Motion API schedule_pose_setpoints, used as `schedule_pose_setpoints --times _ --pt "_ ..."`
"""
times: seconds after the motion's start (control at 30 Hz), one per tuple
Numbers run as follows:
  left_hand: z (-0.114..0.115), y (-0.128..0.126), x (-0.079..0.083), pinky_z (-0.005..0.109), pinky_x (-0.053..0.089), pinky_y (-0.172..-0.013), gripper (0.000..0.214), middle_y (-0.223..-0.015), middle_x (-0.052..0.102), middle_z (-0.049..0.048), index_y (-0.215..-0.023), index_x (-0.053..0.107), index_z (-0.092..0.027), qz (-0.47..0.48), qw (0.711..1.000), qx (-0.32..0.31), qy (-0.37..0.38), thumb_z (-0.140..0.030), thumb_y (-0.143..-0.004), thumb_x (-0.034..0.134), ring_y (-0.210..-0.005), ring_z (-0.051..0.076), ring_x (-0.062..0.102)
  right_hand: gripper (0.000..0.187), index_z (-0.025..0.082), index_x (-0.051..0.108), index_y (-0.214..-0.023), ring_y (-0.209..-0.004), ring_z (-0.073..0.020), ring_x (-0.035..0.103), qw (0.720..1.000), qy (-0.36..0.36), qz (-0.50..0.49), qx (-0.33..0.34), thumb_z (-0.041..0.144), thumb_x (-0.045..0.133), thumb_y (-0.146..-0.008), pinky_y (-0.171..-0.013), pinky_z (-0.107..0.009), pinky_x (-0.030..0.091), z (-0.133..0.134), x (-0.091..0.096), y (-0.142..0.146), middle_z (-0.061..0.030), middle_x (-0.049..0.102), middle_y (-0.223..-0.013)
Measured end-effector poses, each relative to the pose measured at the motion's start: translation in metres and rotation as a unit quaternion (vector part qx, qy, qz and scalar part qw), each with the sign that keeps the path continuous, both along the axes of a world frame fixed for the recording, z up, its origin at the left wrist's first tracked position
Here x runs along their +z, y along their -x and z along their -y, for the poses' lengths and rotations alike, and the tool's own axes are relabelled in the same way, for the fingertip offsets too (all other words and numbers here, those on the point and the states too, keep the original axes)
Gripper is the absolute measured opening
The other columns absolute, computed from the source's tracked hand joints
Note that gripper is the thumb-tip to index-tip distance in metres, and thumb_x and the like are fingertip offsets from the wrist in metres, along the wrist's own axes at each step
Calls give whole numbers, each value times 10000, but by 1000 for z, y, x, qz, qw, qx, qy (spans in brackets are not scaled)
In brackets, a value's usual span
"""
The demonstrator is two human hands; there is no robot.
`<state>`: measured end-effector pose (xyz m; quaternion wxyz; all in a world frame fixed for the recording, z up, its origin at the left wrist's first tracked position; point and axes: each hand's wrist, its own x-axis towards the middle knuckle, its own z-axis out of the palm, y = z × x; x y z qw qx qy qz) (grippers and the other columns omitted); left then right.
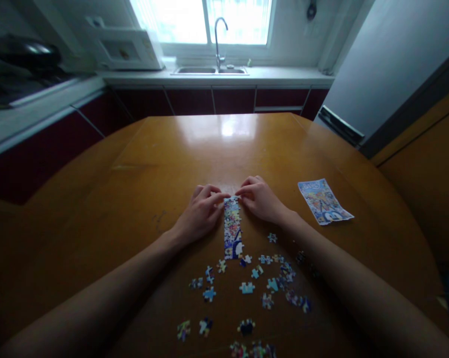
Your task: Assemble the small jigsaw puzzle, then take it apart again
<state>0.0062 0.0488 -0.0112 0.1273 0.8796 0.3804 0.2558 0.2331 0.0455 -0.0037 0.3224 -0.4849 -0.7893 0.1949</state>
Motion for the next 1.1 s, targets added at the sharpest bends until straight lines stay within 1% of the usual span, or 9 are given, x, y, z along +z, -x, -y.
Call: schedule_pose_setpoints --times 0.17,0.37,0.5,0.6,0.73,0.83,0.97,1.1 --pt "1 2 0 483 443 -1037 374 -1170 546 54 -1196 687 -320 -19 1000 -10 -3 -116 -906 569 -1116 257 430 230 270 798 -913 -963 -218 549 1000 -9 19 5 155 599 -902 -884 -388 462 6 -2 0 -62 655 -935" --pt "1 2 1 485 436 -1041 375 -1178 539 57 -1216 683 -334 -26 1000 -7 4 -137 -922 557 -1128 265 426 228 239 796 -921 -947 -207 564 1000 -12 0 14 138 592 -910 -874 -385 477 8 -5 -1 -68 670 -938" --pt "1 2 1 487 434 -1046 378 -1187 533 53 -1223 678 -339 -35 999 -8 5 -143 -921 565 -1131 266 423 217 242 792 -902 -936 -206 572 999 -27 -6 17 113 617 -894 -870 -379 478 7 -9 -3 -62 675 -935" --pt "1 2 1 490 437 -1047 364 -1188 535 57 -1221 676 -331 -36 999 -8 6 -149 -929 554 -1129 264 426 223 243 787 -928 -941 -209 575 999 -30 -10 16 107 612 -903 -868 -372 478 7 -10 -3 -61 678 -935" --pt "0 2 2 484 435 -1059 379 -1202 534 69 -1269 637 -306 -34 999 -3 7 -149 -939 536 -1151 267 423 246 244 782 -944 -938 -211 572 999 -30 3 17 99 586 -912 -860 -372 476 8 -10 -2 -64 670 -942" --pt "1 2 2 492 427 -1064 357 -1201 530 63 -1223 654 -312 -43 999 -7 5 -142 -930 540 -1152 270 420 276 246 775 -949 -949 -215 565 999 -30 24 18 78 560 -908 -866 -374 470 8 -9 -2 -66 661 -958" --pt "1 2 2 505 419 -1070 347 -1217 517 66 -1222 641 -307 -60 998 -9 1 -149 -931 538 -1160 277 413 285 216 752 -959 -970 -218 557 999 -22 45 9 51 526 -901 -879 -370 458 8 -7 0 -74 655 -985" --pt "1 2 2 509 412 -1085 355 -1235 514 76 -1261 599 -280 -66 998 -9 2 -156 -940 515 -1174 280 410 300 197 709 -988 -973 -209 554 999 -13 41 -4 18 485 -900 -876 -351 450 8 -4 0 -70 656 -993"
